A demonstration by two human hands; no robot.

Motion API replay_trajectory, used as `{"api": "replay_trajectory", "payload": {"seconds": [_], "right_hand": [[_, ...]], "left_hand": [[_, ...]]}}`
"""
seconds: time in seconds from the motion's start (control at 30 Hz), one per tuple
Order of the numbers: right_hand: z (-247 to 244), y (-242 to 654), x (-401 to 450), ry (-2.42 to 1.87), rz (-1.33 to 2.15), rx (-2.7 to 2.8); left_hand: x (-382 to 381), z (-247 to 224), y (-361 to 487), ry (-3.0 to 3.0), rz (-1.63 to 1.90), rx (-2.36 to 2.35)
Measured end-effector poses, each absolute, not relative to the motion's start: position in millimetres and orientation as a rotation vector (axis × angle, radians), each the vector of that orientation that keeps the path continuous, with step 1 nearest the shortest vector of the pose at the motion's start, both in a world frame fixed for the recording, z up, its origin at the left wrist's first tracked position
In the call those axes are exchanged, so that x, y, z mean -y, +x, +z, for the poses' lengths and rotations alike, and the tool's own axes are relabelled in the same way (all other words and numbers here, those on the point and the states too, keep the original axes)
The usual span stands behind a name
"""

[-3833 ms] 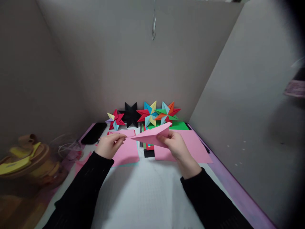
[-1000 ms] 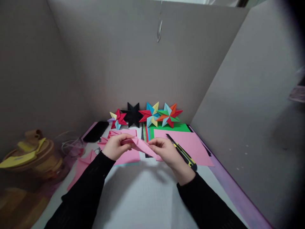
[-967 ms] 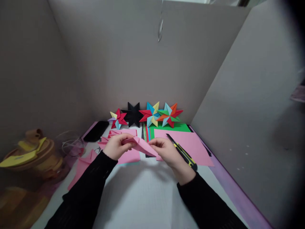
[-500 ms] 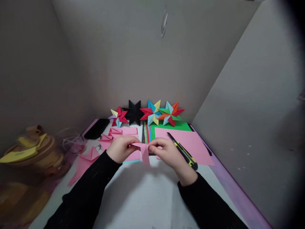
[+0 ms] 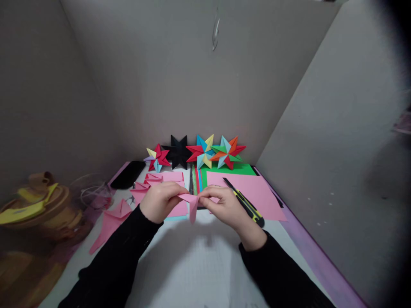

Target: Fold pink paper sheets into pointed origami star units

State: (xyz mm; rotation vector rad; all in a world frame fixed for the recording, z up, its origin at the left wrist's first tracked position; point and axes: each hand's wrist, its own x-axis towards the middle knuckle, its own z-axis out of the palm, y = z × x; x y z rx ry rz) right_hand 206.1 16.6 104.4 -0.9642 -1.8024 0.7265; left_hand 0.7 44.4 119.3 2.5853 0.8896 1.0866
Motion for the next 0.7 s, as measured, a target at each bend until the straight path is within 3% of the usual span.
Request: {"api": "replay_trajectory", "payload": {"seconds": [0.7], "right_hand": [[113.5,205.5,-8.3,-0.888,0.518,1.964]], "left_hand": [[-45.2,113.2,2.0,2.64,1.025,-0.813]]}}
